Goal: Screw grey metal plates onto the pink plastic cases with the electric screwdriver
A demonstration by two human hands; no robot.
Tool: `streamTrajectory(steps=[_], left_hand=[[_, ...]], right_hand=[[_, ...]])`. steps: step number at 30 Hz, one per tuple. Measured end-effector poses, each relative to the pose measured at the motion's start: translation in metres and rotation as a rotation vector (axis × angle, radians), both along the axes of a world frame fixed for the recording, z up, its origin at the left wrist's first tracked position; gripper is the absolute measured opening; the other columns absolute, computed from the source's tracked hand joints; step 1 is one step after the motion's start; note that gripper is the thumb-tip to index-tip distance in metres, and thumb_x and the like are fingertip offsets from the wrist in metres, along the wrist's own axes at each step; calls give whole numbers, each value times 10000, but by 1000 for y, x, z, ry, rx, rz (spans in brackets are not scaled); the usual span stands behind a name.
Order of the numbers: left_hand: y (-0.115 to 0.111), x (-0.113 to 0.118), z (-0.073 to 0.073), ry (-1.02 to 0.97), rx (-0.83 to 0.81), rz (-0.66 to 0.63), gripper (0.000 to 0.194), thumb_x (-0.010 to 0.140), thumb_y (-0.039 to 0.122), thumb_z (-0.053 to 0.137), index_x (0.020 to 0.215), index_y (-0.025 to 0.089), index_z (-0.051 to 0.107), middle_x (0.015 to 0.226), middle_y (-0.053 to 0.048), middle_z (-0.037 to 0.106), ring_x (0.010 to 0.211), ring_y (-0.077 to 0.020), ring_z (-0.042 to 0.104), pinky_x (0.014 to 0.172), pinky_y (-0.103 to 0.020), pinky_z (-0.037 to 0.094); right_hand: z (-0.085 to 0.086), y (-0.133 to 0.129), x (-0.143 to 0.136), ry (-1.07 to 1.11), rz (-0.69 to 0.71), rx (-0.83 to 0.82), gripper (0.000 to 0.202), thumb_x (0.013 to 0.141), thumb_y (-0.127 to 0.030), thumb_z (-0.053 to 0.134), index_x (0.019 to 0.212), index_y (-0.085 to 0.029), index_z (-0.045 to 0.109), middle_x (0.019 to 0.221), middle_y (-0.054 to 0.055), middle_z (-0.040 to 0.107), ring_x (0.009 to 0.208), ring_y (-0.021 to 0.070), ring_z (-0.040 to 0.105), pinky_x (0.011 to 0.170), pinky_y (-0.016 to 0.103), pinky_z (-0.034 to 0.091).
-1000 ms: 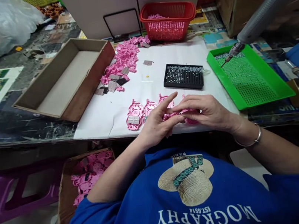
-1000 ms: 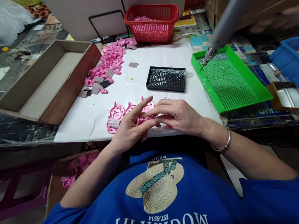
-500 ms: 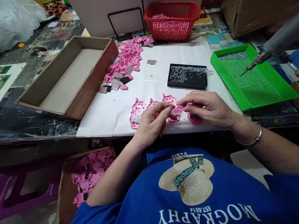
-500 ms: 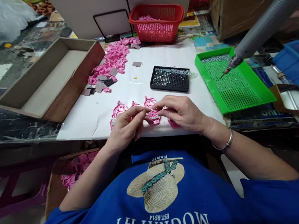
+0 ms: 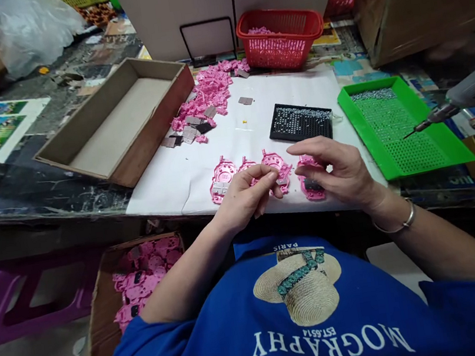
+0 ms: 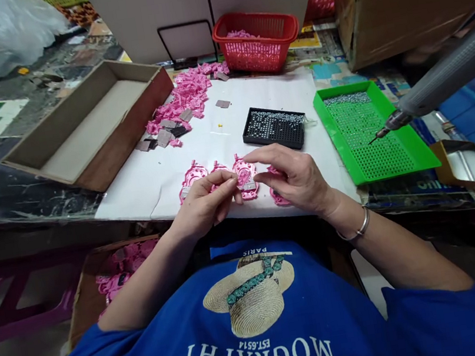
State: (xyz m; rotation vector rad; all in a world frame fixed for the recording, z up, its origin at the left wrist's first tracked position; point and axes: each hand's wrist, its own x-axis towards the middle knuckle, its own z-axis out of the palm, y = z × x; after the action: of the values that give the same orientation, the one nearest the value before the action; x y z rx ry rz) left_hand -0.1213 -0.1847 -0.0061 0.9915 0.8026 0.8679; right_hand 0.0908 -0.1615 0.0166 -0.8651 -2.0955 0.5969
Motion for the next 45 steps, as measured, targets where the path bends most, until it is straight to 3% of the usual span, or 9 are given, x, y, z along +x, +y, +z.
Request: streamTrajectory(steps=[3,10,16,20,22,26,29,34,45], left_hand=[[-1,0,1,9,8,-70,300,937,438,628,862,150,589,715,24,666,350,-4,390,328,-148,248],[-4,3,2,301,304,36,305,979,429,551,863,154,614,691,28,627,435,-32,446,429,-169,340],[3,5,0,264,270,92,351,981,402,535,728,162,577,613,25,591,515,-67,473,516,-186,371],[4,5,-2,341,327,61,369,1007,390,499,728,165,586,616,10,618,578,-94,558,601,-202,447],[2,3,-6,471,482,131,339,1027,364,469,805,160,625,684,-13,677,645,-111,626,664,-214,487],[-7,-3,-18,926,1069,348,266,1043,275,452,1140,136,657,1028,-104,766,890,-166,712,789,-262,529],[-14,-4,-24,1185,1371,197,287,1020,156,444,1232,107,631,1248,-145,711,997,-208,695,818,-316,537],[-17,2,-26,1412,1419,-74,349,1000,131,443,1309,92,603,1359,-149,648,1098,-262,635,883,-413,512],[-16,2,-30,1403,1425,-55,341,1018,144,429,1309,91,599,1341,-131,659,1067,-241,622,877,-400,479]], right_hand=[[2,0,0,-17,134,35,203,914,-166,652,1090,-214,742,1069,62,761,999,155,714,876,281,582],[2,-2,-3,-93,-4,-288,178,927,-279,654,1008,-161,761,909,46,770,754,135,699,691,256,553],[-3,-1,-1,-123,62,173,246,907,-202,675,1141,-146,724,1068,107,756,996,167,718,879,258,589],[-8,0,0,-256,113,373,206,932,-130,600,1089,-86,726,1021,140,754,935,172,731,822,252,612],[-9,2,0,-288,93,395,193,935,-132,596,1066,-74,725,1003,138,757,908,173,733,800,258,615],[-14,9,-1,-276,-88,300,141,940,-196,622,983,-127,737,917,82,761,826,147,722,761,248,594],[-20,18,-3,-350,-151,208,156,946,-234,616,964,-153,747,902,72,759,801,161,710,742,274,571],[-27,32,-15,-502,-148,101,212,960,-235,562,968,-153,757,940,94,751,832,192,694,731,309,524],[-37,46,-29,-621,-146,105,251,974,-247,541,937,-134,762,866,93,722,774,180,651,662,292,443]])
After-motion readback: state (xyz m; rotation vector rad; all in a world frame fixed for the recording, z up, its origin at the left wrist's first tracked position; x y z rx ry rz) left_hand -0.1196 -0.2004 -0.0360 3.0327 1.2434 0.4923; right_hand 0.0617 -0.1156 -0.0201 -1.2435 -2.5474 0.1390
